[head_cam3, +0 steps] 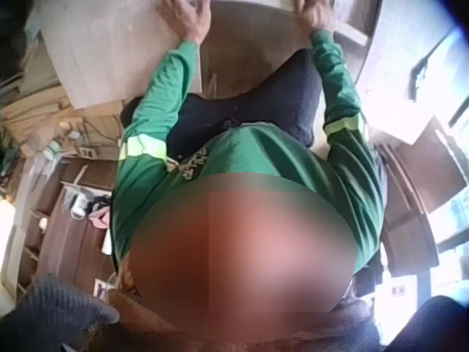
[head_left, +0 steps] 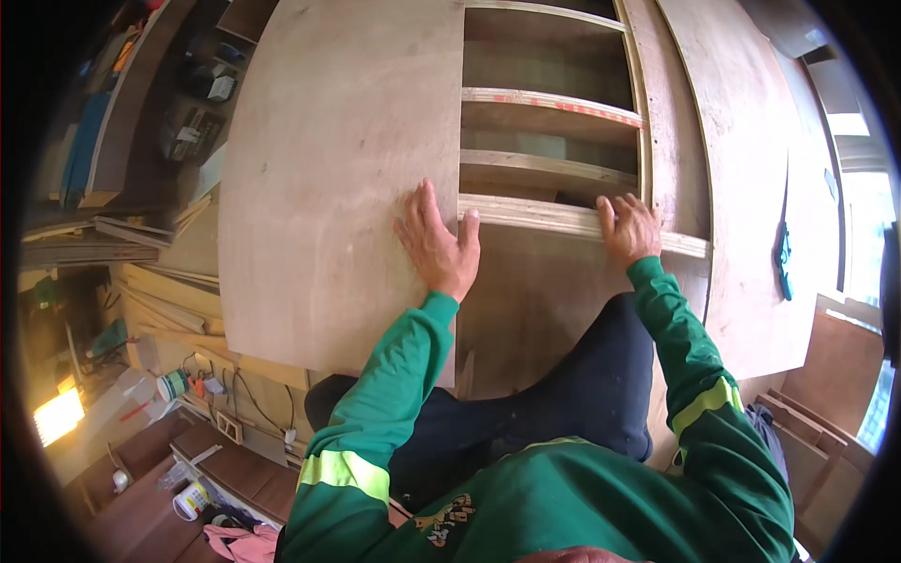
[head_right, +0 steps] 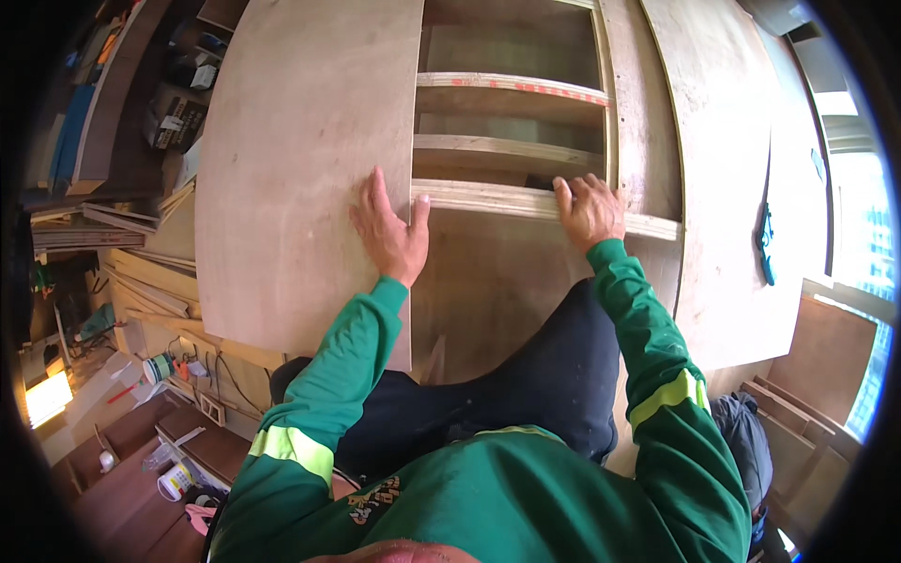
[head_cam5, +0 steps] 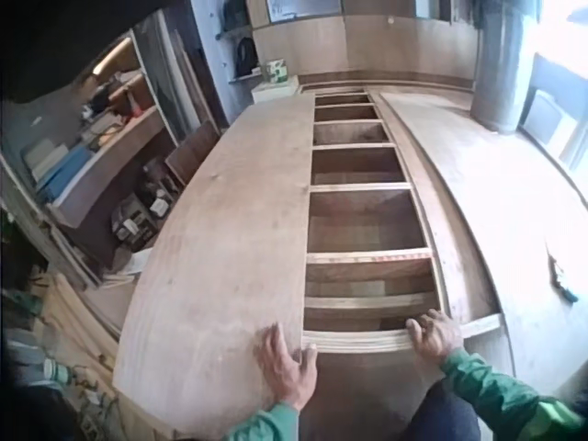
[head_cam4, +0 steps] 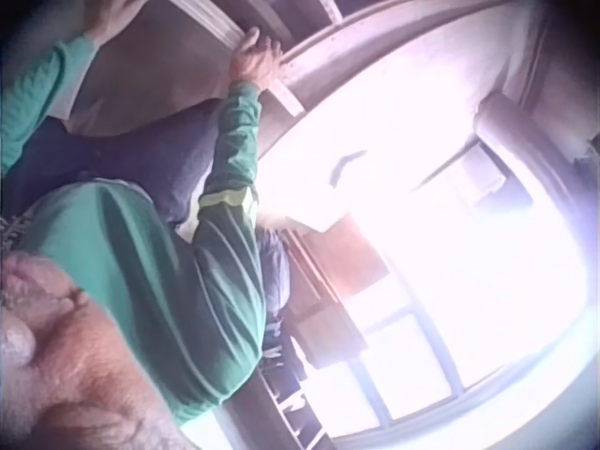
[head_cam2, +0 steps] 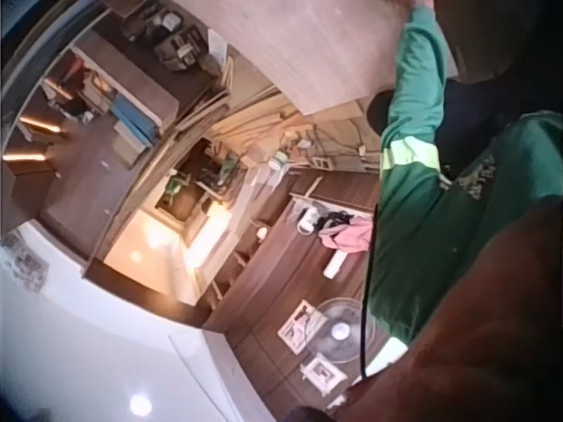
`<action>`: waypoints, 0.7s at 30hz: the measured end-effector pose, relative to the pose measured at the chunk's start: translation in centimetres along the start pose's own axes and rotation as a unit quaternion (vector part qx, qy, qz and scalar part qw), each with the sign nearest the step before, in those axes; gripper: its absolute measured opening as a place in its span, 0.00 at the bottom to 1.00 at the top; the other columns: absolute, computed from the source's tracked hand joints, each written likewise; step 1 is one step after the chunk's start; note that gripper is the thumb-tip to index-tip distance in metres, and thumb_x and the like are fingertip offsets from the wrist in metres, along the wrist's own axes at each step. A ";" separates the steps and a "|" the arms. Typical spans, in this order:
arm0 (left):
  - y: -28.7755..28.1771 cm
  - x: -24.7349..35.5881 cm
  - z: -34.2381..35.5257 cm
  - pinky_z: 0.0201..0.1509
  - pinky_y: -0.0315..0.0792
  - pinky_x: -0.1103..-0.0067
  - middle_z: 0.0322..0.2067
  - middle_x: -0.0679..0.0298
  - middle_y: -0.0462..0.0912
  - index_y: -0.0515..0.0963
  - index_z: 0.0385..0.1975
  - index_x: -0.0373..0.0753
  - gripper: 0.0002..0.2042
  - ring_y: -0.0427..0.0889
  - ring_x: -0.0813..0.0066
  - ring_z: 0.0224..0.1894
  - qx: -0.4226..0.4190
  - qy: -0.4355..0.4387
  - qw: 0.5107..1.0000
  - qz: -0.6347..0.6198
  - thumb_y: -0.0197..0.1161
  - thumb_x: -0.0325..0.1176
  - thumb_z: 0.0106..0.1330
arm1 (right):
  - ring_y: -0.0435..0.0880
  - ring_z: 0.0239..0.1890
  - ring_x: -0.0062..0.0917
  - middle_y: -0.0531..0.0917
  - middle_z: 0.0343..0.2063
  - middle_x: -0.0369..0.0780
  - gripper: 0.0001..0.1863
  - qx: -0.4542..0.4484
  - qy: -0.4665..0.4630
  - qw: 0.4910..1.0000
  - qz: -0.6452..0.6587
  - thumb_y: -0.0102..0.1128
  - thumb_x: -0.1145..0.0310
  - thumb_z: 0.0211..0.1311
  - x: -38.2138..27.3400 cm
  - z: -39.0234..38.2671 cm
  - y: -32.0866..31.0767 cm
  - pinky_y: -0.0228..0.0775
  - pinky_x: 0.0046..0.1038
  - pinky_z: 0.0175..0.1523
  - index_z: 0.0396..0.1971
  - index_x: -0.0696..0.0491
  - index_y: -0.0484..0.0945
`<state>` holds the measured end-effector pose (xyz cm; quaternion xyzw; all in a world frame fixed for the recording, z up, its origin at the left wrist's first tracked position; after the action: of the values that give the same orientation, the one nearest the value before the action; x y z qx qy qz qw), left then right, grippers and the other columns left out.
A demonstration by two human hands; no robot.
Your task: The person saws a piece of plywood using a hand saw, then lifts the plywood to place it onto a wooden frame and pushes it into position.
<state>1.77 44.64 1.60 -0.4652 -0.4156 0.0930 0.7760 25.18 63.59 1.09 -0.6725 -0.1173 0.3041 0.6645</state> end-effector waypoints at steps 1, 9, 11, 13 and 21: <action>0.1 0.0 0.1 0.73 0.43 0.45 0.66 0.53 0.63 0.57 0.71 0.39 0.36 0.57 0.53 0.71 0.012 0.001 1.000 -0.014 0.59 0.50 0.67 | 0.80 0.40 0.39 0.81 0.30 0.41 0.23 0.005 0.000 1.000 -0.004 0.48 0.48 0.71 0.0 0.1 0.1 0.66 0.43 0.46 0.31 0.51 0.84; 0.1 -0.3 0.1 0.74 0.47 0.49 0.62 0.55 0.68 0.63 0.67 0.39 0.30 0.64 0.54 0.67 0.101 0.008 0.990 -0.103 0.55 0.51 0.70 | 0.81 0.50 0.43 0.84 0.43 0.47 0.34 -0.083 0.035 0.994 -0.064 0.34 0.41 0.72 -0.7 0.8 -0.6 0.69 0.45 0.58 0.37 0.50 0.87; 0.4 -0.1 0.3 0.74 0.48 0.50 0.61 0.56 0.69 0.64 0.66 0.39 0.30 0.66 0.55 0.66 0.122 0.011 0.987 -0.106 0.55 0.51 0.70 | 0.81 0.52 0.44 0.84 0.45 0.48 0.35 -0.131 0.067 0.987 -0.069 0.34 0.40 0.71 -0.6 1.3 -0.6 0.69 0.45 0.59 0.37 0.51 0.87; 0.8 0.3 0.5 0.73 0.49 0.50 0.60 0.56 0.70 0.65 0.65 0.39 0.30 0.67 0.55 0.65 0.129 0.010 0.985 -0.112 0.54 0.52 0.70 | 0.81 0.52 0.45 0.84 0.46 0.49 0.35 -0.154 0.080 0.983 -0.057 0.33 0.40 0.70 -0.2 1.7 -1.7 0.69 0.45 0.61 0.37 0.52 0.87; 0.7 -1.3 1.3 0.72 0.50 0.50 0.59 0.55 0.71 0.67 0.64 0.42 0.30 0.65 0.55 0.66 0.148 0.013 0.988 0.041 0.56 0.55 0.68 | 0.77 0.58 0.44 0.81 0.53 0.50 0.34 -0.233 0.072 0.970 0.001 0.38 0.40 0.67 -2.5 4.3 -2.1 0.65 0.44 0.64 0.48 0.52 0.83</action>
<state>0.15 45.18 0.62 -0.3632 -0.3675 0.1794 0.8372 21.34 65.93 4.01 -0.8289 -0.1357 0.2196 0.4962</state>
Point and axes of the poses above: each hand's wrist, its own z-axis towards the middle knuckle, its own y-axis out of the palm, x = y × z, the point moved 1 cm from there along z, towards the middle knuckle
